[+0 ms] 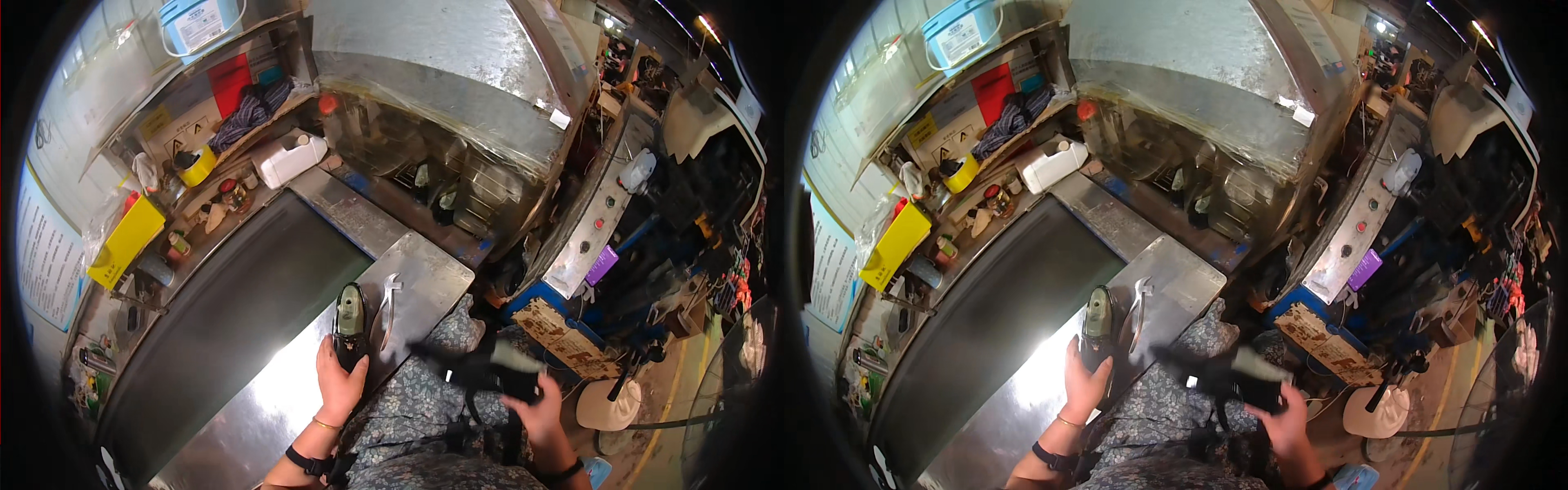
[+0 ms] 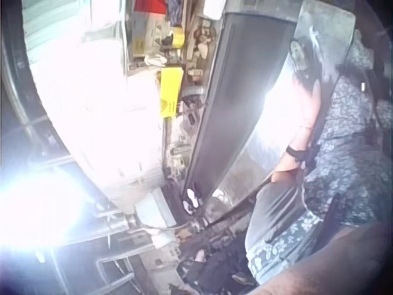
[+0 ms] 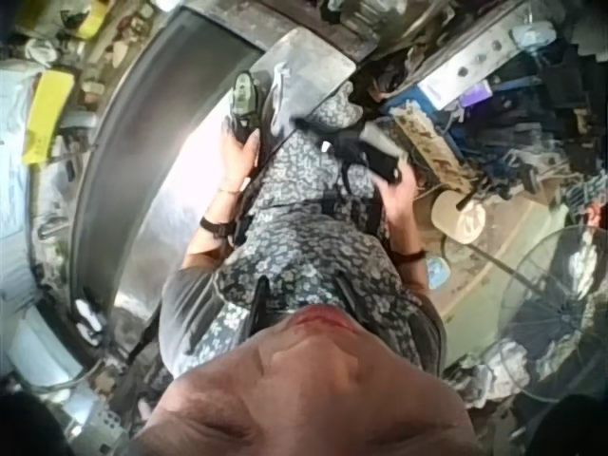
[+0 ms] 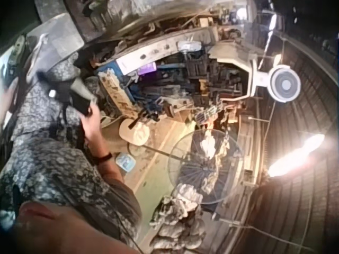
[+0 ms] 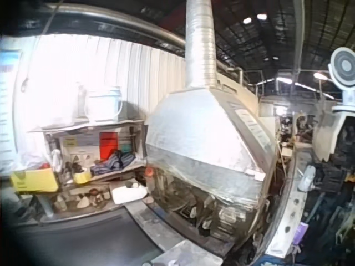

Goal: Using industrial machinery to process and assemble shoe components in a factory setting.

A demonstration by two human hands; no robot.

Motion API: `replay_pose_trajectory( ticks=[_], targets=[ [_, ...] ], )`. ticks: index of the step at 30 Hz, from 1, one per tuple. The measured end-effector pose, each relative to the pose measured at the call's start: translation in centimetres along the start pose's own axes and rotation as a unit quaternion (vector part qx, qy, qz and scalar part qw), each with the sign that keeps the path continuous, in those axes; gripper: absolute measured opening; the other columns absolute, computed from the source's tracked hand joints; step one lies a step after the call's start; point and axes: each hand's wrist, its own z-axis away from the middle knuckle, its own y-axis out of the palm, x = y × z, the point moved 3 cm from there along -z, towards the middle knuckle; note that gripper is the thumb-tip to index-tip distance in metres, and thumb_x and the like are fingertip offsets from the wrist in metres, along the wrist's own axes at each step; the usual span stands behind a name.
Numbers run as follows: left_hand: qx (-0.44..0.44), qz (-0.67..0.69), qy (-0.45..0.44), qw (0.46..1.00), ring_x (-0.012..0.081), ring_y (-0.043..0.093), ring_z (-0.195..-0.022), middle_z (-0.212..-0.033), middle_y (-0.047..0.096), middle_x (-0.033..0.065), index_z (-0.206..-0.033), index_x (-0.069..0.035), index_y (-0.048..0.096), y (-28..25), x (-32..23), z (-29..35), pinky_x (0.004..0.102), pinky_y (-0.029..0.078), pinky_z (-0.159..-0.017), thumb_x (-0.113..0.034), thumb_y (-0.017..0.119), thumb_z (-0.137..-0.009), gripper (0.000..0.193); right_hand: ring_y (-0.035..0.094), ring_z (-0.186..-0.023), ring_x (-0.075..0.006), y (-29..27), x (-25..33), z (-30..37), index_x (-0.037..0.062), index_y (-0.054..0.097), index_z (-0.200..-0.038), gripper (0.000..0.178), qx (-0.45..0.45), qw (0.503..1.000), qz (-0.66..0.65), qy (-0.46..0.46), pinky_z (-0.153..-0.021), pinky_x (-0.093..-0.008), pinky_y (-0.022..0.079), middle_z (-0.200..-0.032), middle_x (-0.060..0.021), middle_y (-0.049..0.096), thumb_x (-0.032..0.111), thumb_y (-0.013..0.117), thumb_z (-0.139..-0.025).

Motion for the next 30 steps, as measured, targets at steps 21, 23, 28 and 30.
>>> replay_pose_trajectory(
  ticks=[21, 23, 28, 30],
  targets=[
    [0.37, 0.414, 0.01, 0.832, 0.0254, 0.036, -0.139, -0.154, 0.032, 0.0172, -0.146, 0.004, 0.03, 4.0, -11.1, 1.9, 0.0371, 0.032, -0.11, -0.018, 0.069, -0.091, 0.072, 0.053, -0.122, -0.0199, 9.8, 3.5, -2.8, 0.0083, 0.023, -0.154, 0.093, 0.197, 0.977, -0.057, 0.06, -0.099, -0.0303, 0.044, -0.15, -0.0103, 0.039, -0.003, 0.066, -0.073],
    [0.433, 0.392, 0.083, 0.808, 0.0266, 0.038, -0.14, -0.153, 0.035, 0.0192, -0.147, 0.004, 0.03, 3.5, -11.6, 2.6, 0.0357, 0.036, -0.108, -0.016, 0.071, -0.089, 0.074, 0.038, -0.137, -0.0206, 4.0, 9.4, -1.4, 0.0042, 0.03, -0.151, 0.093, 0.114, 0.987, 0.082, -0.084, -0.104, -0.0311, 0.041, -0.154, -0.0105, 0.032, 0.0, 0.07, -0.067],
    [0.472, 0.239, -0.011, 0.848, 0.0249, 0.049, -0.13, -0.135, 0.055, 0.017, -0.139, 0.005, 0.044, 3.4, -7.3, 4.6, 0.0369, 0.041, -0.106, -0.006, 0.069, -0.087, 0.059, 0.048, -0.128, -0.0256, -8.1, 24.0, 0.8, -0.0038, 0.049, -0.137, 0.082, -0.196, 0.766, 0.418, -0.448, -0.108, -0.0341, 0.035, -0.132, -0.0168, 0.053, -0.001, 0.077, -0.06],
    [0.44, 0.248, 0.034, 0.863, 0.0226, 0.056, -0.117, -0.125, 0.061, 0.0168, -0.133, 0.005, 0.051, 3.3, -5.8, 5.2, 0.0343, 0.046, -0.098, -0.012, 0.065, -0.092, 0.046, 0.056, -0.114, -0.0381, -12.2, 28.3, 1.5, 0.0055, 0.056, -0.133, 0.078, -0.362, 0.623, 0.576, -0.385, -0.095, -0.0429, 0.047, -0.126, -0.0193, 0.054, 0.008, 0.077, -0.058]
  ],
)
